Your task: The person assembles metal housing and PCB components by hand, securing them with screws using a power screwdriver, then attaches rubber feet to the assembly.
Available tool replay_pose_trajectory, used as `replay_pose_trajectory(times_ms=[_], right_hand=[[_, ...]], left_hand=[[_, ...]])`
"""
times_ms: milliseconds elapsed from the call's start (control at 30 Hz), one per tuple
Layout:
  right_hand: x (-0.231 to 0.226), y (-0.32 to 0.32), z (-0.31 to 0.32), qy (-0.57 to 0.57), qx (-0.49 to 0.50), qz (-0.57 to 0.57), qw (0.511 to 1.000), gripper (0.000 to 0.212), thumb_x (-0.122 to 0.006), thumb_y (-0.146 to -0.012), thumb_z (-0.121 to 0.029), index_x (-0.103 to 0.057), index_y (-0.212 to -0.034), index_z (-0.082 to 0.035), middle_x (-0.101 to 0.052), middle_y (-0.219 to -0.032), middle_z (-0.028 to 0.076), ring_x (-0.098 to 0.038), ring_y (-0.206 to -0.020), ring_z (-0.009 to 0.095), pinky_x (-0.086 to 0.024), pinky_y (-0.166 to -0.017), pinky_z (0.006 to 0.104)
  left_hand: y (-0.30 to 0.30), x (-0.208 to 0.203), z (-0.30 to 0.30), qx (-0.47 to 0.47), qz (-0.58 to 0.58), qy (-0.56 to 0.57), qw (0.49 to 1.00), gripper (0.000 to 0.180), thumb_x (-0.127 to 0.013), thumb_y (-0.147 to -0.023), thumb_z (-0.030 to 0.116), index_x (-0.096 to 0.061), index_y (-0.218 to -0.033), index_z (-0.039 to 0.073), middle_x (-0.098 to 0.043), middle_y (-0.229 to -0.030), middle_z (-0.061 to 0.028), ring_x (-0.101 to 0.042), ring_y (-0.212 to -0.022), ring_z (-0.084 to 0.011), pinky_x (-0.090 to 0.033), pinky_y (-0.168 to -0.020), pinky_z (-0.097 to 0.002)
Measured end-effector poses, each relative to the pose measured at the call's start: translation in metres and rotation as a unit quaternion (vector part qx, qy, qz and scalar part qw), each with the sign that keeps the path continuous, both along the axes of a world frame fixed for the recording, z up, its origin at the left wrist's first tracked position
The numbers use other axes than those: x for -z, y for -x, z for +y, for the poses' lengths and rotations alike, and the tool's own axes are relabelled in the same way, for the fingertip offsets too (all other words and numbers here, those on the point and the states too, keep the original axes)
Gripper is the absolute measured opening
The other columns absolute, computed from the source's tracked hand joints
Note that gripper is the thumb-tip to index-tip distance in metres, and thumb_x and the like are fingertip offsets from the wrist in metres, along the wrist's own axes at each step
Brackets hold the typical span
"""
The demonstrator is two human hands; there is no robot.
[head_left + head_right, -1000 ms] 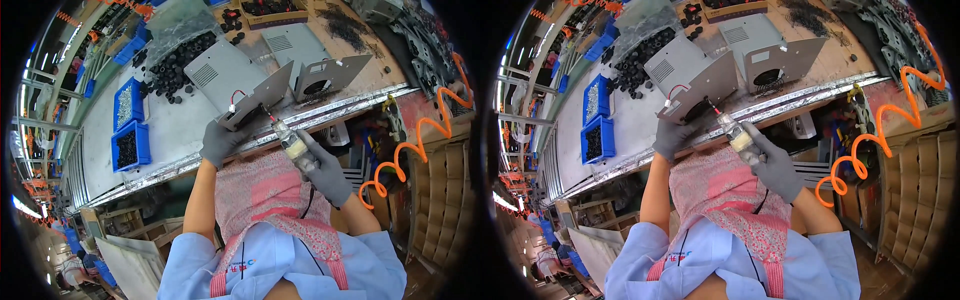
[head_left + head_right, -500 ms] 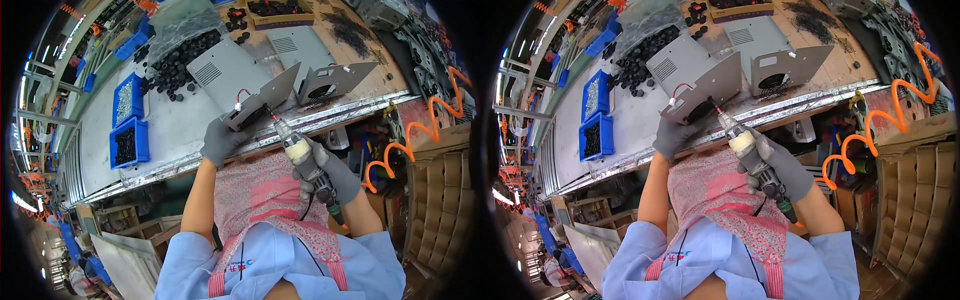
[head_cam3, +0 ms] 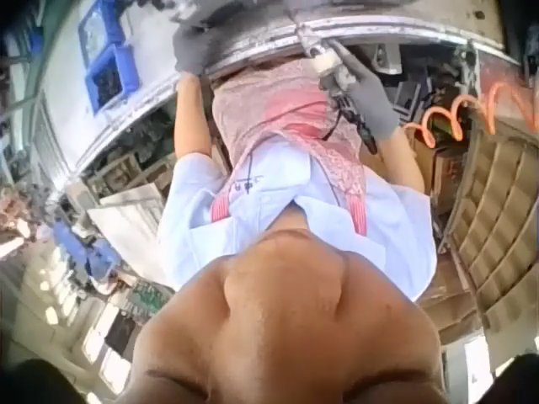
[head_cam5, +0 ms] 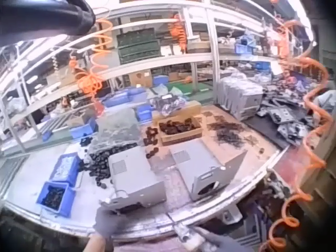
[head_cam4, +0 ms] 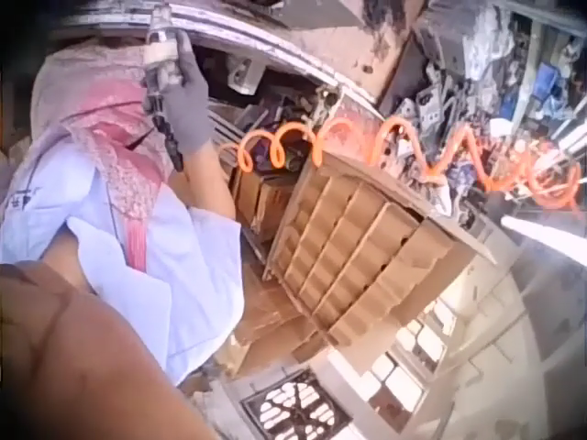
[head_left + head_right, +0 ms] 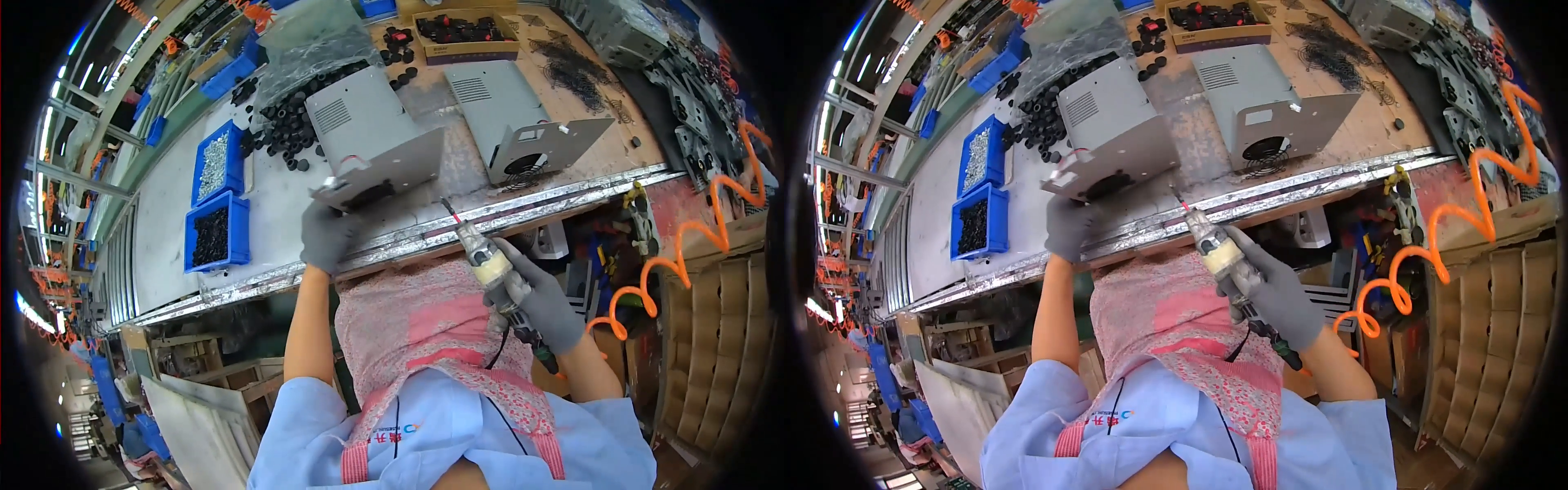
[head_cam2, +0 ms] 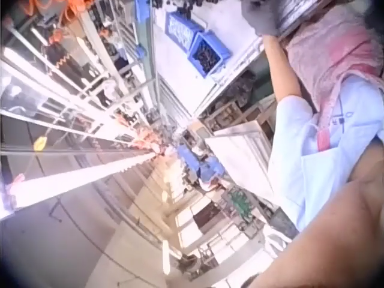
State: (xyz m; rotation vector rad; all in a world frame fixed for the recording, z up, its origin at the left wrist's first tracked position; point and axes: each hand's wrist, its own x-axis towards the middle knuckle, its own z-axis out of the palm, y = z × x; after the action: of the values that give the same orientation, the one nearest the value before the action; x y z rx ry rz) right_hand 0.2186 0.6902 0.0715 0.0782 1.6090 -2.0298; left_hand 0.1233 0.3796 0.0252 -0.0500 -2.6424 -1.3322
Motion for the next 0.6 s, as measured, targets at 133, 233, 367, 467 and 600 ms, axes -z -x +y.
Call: replay_pose_trajectory(times_ms=[133, 233, 367, 467, 600], right_hand=[[0.01, -0.006, -0.002, -0.019, 0.002, -0.015, 1.0, 0.052, -0.047, -0.089, -0.025, -0.03, -0.136, -0.009, -0.057, -0.086, 0.009, -0.055, -0.07, 0.012, -0.048, -0.054, 0.0261], [0.014, -0.006, -0.007, -0.026, -0.008, -0.014, 1.0, 0.053, -0.048, -0.088, -0.018, -0.029, -0.137, -0.009, -0.056, -0.087, 0.009, -0.054, -0.068, 0.011, -0.048, -0.055, 0.0251], [0.015, -0.008, -0.013, -0.009, -0.028, 0.021, 0.999, 0.058, -0.047, -0.084, -0.012, -0.026, -0.138, -0.01, -0.048, -0.078, 0.004, -0.047, -0.059, 0.008, -0.042, -0.053, 0.0218], [0.014, -0.006, -0.016, -0.059, -0.062, 0.053, 0.995, 0.059, -0.049, -0.084, -0.013, -0.025, -0.139, -0.011, -0.047, -0.078, 0.002, -0.046, -0.062, 0.007, -0.041, -0.056, 0.0206], [0.006, -0.007, -0.019, -0.061, -0.062, 0.027, 0.996, 0.061, -0.051, -0.084, -0.012, -0.026, -0.139, -0.011, -0.048, -0.079, 0.001, -0.044, -0.065, 0.006, -0.04, -0.059, 0.0199]], left_hand=[[-0.008, 0.002, -0.012, -0.102, -0.063, -0.229, 0.966, 0.035, -0.067, -0.069, 0.005, -0.06, -0.103, 0.002, -0.064, -0.091, -0.0051, -0.058, -0.078, -0.0164, -0.048, -0.07, -0.0274], [-0.022, 0.027, -0.036, -0.029, -0.104, -0.534, 0.839, 0.028, -0.06, -0.076, 0.005, -0.057, -0.104, 0.004, -0.06, -0.089, -0.0044, -0.056, -0.077, -0.0148, -0.047, -0.068, -0.0231], [-0.055, 0.018, -0.012, 0.052, -0.184, -0.789, 0.584, 0.025, -0.052, -0.084, 0.013, -0.051, -0.108, 0.005, -0.056, -0.095, -0.0043, -0.054, -0.086, -0.015, -0.045, -0.077, -0.0256], [-0.058, 0.006, 0.031, 0.011, -0.186, -0.705, 0.684, 0.026, -0.05, -0.087, 0.018, -0.05, -0.109, 0.004, -0.054, -0.104, -0.0069, -0.051, -0.096, -0.019, -0.042, -0.087, -0.0308], [-0.04, -0.001, 0.053, 0.073, -0.265, -0.845, 0.458, 0.035, -0.044, -0.091, 0.019, -0.044, -0.115, -0.006, -0.048, -0.115, -0.0208, -0.049, -0.104, -0.0296, -0.042, -0.093, -0.0382]])
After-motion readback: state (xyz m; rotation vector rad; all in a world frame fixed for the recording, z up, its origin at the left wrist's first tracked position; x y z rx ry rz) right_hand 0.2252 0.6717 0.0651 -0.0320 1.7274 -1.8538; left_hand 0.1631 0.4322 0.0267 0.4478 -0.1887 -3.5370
